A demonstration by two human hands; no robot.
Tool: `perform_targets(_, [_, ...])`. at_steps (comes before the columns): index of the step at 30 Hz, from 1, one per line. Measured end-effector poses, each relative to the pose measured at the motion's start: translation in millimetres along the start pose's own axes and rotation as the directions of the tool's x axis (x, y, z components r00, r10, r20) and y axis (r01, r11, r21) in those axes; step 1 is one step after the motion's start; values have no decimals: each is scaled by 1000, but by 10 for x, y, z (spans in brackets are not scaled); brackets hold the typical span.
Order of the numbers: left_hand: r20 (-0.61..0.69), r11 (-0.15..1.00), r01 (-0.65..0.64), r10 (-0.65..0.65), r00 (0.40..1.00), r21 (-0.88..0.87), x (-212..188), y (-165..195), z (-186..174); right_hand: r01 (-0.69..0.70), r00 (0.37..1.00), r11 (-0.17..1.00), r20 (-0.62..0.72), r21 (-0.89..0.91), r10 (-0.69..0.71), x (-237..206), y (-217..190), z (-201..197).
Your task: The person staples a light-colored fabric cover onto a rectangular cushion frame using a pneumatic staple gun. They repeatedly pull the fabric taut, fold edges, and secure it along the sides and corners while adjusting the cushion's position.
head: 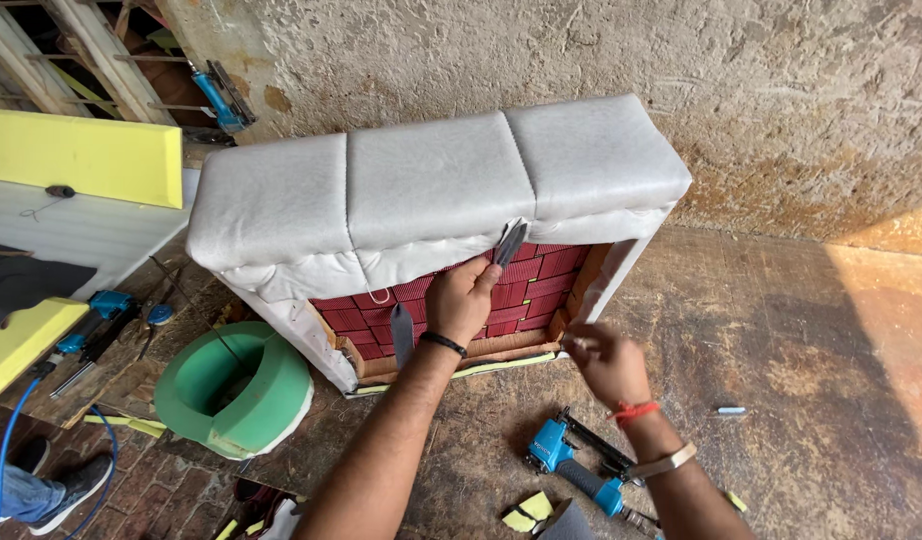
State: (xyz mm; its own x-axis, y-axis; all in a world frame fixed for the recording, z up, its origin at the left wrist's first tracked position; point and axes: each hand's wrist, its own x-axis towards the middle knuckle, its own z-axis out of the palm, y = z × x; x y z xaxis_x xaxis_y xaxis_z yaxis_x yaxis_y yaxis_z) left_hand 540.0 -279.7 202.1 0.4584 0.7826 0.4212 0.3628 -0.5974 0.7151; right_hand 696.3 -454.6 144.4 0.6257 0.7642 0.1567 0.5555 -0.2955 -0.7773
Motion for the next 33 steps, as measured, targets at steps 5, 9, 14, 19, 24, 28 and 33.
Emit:
perform_targets(5, [1,987,51,-51,999,-152,-59,-3,305,611,711,792,-428,-17,-558,110,-1167,-549])
perform_targets(9, [-74,987,18,-30,997,-161,-181,-16,388,840,496,516,-148,-165,-855,453,-1935,-663])
perform_targets(14, [55,999,33,-31,998,-27,-493,-209,237,675,538,395,49,-623,-842,621,-2206,-302])
perform_targets(19, [-240,988,155,-157,958,-27,-889,-905,-114,663,601,454,62,-595,-797,895,-2146,-162])
perform_targets(24, [-359,896,435,-438,824,-95,-803,-1627,-210,661,558,408,49,-629,-828,1120,-2151,-17])
perform_targets(28, [-46,714,567,-637,769,-411,-711,-1878,-52,714,492,407,-6,-569,-871,1118,-2141,21])
perform_targets(33, [200,590,563,-566,799,-579,-913,-1951,53,724,466,402,-31,-560,-884,1032,-2155,7])
